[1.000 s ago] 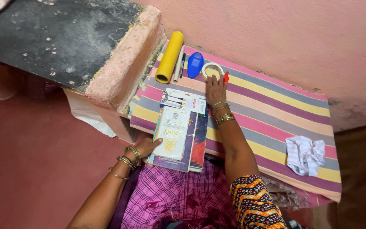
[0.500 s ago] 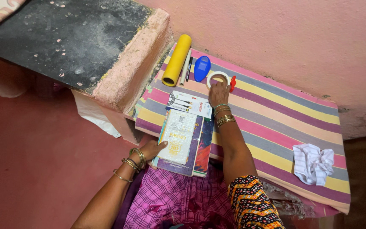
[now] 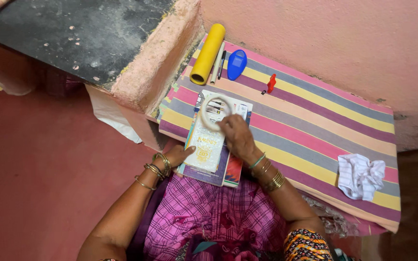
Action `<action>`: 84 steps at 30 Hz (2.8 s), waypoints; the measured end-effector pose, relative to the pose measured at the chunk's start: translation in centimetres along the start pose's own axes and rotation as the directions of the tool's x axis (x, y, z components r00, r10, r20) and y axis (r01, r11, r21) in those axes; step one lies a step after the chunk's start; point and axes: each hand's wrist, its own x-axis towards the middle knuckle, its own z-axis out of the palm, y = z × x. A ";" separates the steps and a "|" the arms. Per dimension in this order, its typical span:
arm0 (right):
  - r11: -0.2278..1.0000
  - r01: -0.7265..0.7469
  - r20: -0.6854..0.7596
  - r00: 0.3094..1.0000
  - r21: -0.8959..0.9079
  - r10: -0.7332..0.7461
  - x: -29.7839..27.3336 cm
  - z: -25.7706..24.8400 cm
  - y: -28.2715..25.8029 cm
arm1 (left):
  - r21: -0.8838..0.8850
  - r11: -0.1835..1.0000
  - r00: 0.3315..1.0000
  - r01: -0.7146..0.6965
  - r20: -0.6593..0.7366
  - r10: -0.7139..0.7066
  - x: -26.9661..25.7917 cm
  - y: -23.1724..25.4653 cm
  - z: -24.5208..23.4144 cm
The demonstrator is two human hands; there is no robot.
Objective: The person clears several items from a striped workbench, including books, small boxes, tape, a stapler, and a yellow roll, then wipes the surface with a white cloth. The person stacks the cleared items to one side and continues wiping the remaining area.
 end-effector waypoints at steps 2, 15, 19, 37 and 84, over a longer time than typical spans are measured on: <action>1.000 0.010 0.075 0.997 -0.007 -0.009 -0.5 -0.1 -1.6 | 0.043 0.999 1.000 -0.017 -0.011 0.017 0.9 -0.9 0.1; 0.998 -0.037 0.161 0.986 -0.058 0.046 -2.2 1.7 -1.8 | 0.127 0.988 0.993 0.082 -0.100 -0.070 0.9 -0.7 0.5; 0.997 -0.072 0.076 0.994 -0.036 0.075 -1.3 2.1 -0.7 | 0.189 0.980 0.991 0.065 -0.127 -0.042 1.5 -1.0 0.5; 0.986 -0.166 0.107 0.980 -0.030 0.168 1.5 5.5 7.9 | 0.107 0.994 0.997 0.004 -0.081 0.005 1.1 -1.3 0.6; 0.778 -0.597 -0.326 0.788 -0.196 0.523 -6.0 7.1 3.7 | 0.164 0.986 0.995 0.036 -0.096 -0.021 0.6 -0.4 0.2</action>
